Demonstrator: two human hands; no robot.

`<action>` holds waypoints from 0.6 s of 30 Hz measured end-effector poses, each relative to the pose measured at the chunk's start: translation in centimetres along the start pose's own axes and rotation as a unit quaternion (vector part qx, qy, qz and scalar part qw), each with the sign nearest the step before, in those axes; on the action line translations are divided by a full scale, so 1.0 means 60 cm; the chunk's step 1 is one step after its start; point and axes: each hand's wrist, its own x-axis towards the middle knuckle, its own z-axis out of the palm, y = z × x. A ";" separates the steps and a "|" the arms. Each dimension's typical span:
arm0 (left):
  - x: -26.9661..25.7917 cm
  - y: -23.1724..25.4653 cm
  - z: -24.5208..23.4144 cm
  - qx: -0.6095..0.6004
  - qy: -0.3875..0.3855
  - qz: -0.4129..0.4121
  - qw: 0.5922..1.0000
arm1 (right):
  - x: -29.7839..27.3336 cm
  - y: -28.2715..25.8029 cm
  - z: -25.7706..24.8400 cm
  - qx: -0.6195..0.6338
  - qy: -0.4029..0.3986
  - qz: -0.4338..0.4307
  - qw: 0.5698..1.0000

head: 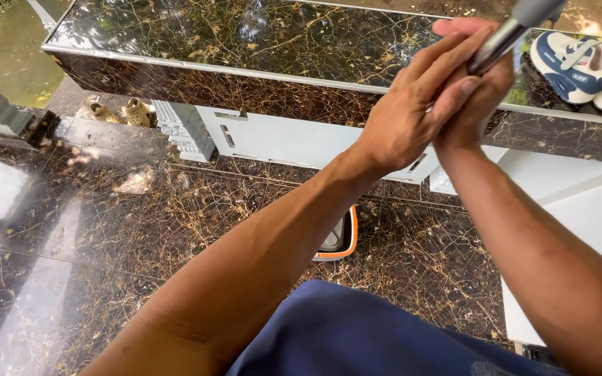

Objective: The person mops a tiled floor before placing the mop head into a bucket and pressing the handle to spin it.

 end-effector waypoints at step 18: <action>-0.103 -0.065 -0.033 -0.009 -0.052 -0.151 0.987 | -0.134 0.096 0.047 0.284 -0.023 0.271 0.919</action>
